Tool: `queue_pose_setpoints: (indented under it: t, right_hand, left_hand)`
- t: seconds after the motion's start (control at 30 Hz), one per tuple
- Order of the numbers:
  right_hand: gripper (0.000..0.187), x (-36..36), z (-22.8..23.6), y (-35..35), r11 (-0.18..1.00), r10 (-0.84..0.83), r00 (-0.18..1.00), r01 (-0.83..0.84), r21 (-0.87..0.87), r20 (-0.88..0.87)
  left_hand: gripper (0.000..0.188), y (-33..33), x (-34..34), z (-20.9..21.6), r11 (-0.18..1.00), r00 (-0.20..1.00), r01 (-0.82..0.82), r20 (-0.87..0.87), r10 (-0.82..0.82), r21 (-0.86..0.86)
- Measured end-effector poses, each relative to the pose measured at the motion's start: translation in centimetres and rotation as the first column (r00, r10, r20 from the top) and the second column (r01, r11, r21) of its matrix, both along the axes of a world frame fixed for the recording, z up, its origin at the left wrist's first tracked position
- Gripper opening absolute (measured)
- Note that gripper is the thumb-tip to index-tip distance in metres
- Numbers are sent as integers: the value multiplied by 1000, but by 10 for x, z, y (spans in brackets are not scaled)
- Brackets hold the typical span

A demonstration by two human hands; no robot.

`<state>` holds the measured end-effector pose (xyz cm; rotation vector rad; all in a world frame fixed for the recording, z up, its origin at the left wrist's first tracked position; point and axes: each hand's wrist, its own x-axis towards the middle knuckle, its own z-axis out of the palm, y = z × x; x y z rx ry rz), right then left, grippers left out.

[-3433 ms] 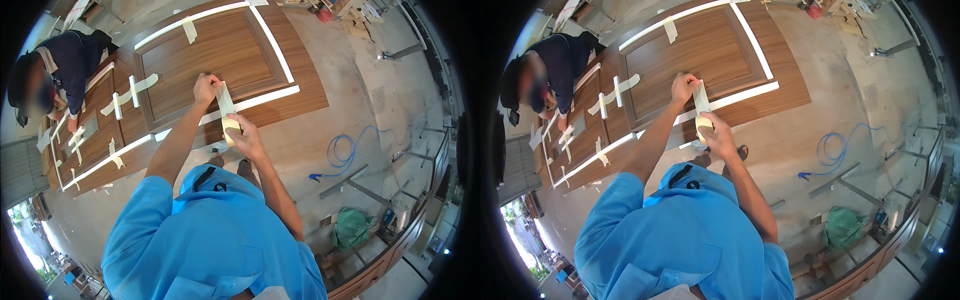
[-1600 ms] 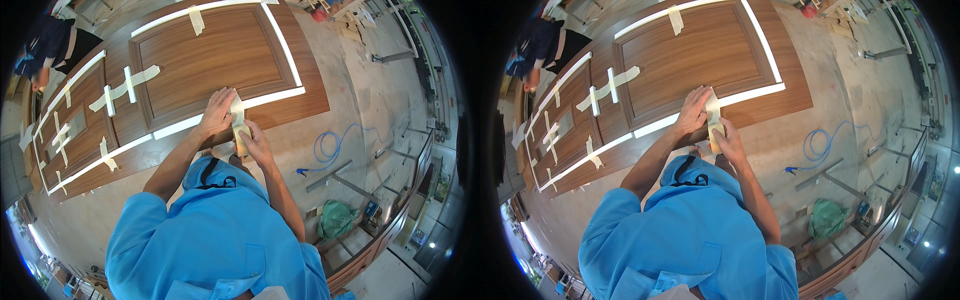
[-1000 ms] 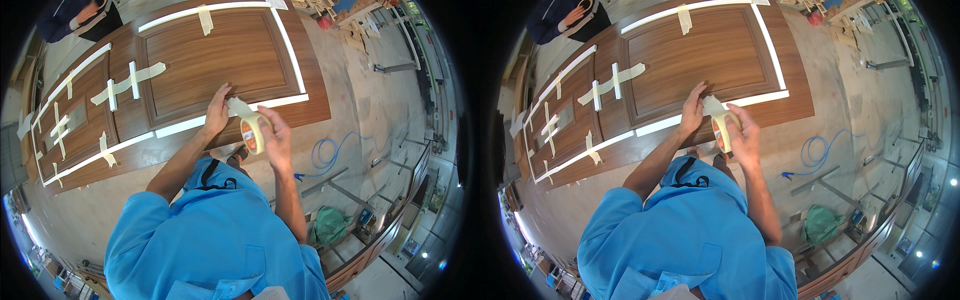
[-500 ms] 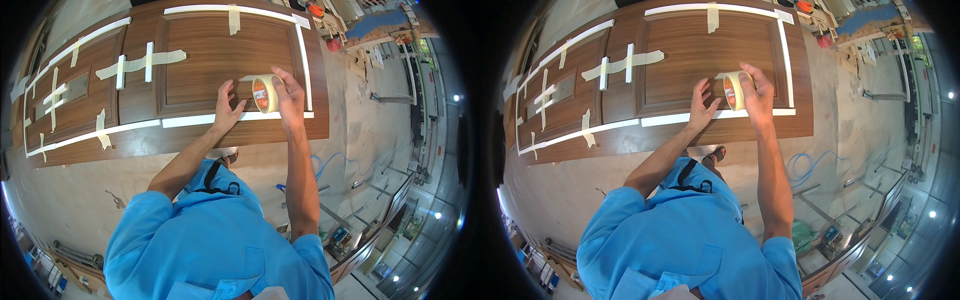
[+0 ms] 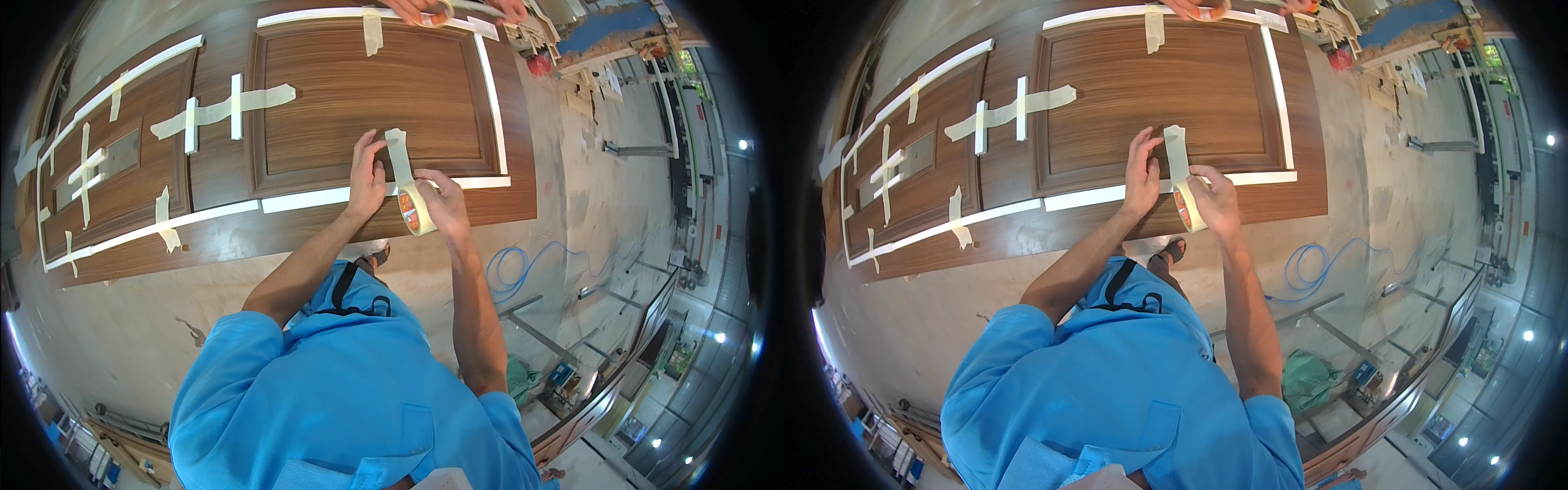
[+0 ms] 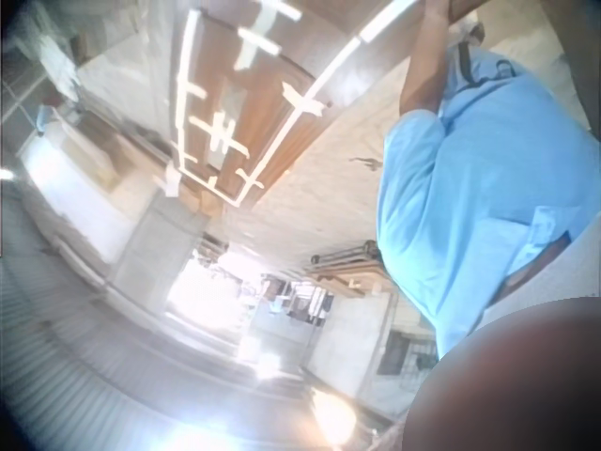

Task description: The person applies masking tape to the edges and panels of a wooden door, then covers the door with a large sheet of cardboard and a plastic sheet. The door remains on a workbench during the process.

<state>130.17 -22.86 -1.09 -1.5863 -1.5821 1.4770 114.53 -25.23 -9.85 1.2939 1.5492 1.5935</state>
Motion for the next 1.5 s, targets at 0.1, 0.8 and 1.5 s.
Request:
queue_pose_setpoints:
  t: [0.1, 0.8, 1.5]
  right_hand:
    - [29, -1, 13, -9, 993, -57, 998, 55, -104, -19]
    - [42, 7, -16, -59, 933, -315, 945, 293, -208, -82]
    - [15, 40, -121, 5, 968, 25, 953, 52, -245, 303]
  left_hand:
    - [36, 1, 0, -2, 999, 995, 39, -88, -38, 17]
    - [46, -2, 4, -3, 950, 632, 218, -710, -311, -222]
    - [19, -13, -15, 14, 836, 661, 540, -564, -494, -100]
